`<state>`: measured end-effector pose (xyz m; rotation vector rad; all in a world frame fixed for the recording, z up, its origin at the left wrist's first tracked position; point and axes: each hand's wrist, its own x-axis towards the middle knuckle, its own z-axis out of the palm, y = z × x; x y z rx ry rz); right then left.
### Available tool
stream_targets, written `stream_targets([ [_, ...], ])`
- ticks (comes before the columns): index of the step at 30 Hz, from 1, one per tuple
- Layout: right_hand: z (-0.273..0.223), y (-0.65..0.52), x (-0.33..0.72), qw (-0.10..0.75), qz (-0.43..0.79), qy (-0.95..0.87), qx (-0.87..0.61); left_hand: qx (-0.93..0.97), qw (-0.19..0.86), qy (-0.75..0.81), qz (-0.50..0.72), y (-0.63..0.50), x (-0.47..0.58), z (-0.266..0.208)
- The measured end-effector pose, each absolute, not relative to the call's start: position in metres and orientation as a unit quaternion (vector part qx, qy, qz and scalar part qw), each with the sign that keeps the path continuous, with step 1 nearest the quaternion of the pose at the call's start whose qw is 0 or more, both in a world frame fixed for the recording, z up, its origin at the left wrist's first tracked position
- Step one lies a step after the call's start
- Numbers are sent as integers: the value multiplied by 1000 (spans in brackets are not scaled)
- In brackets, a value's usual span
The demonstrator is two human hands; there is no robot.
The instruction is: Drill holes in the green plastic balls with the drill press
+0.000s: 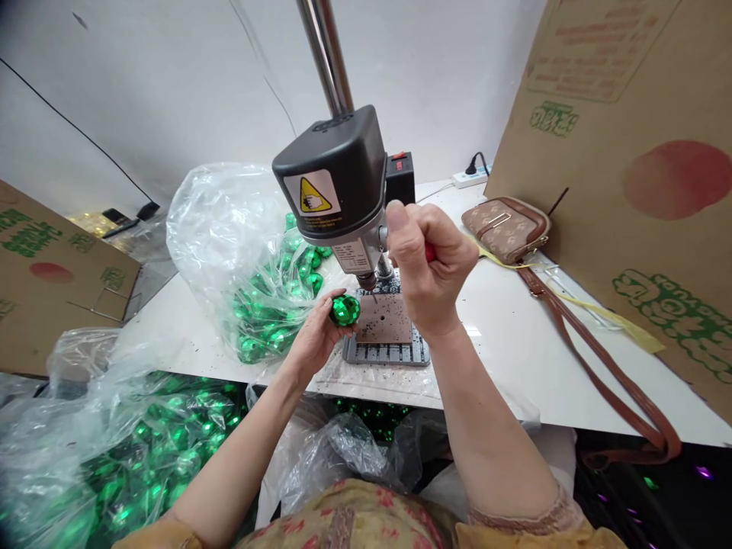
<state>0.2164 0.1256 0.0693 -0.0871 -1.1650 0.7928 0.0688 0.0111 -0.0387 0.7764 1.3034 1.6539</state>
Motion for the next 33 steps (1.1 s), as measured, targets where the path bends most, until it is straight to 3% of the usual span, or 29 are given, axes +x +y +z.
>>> stream_targets([
  [11, 69, 128, 216, 757, 360, -544, -35, 421, 389, 621, 534, 30, 49, -54],
  [15, 68, 129, 215, 763, 351, -543, -15, 413, 434, 593, 538, 37, 48, -55],
  [33, 67, 131, 215, 761, 332, -557, -24, 477, 394, 620, 483, 53, 51, -62],
])
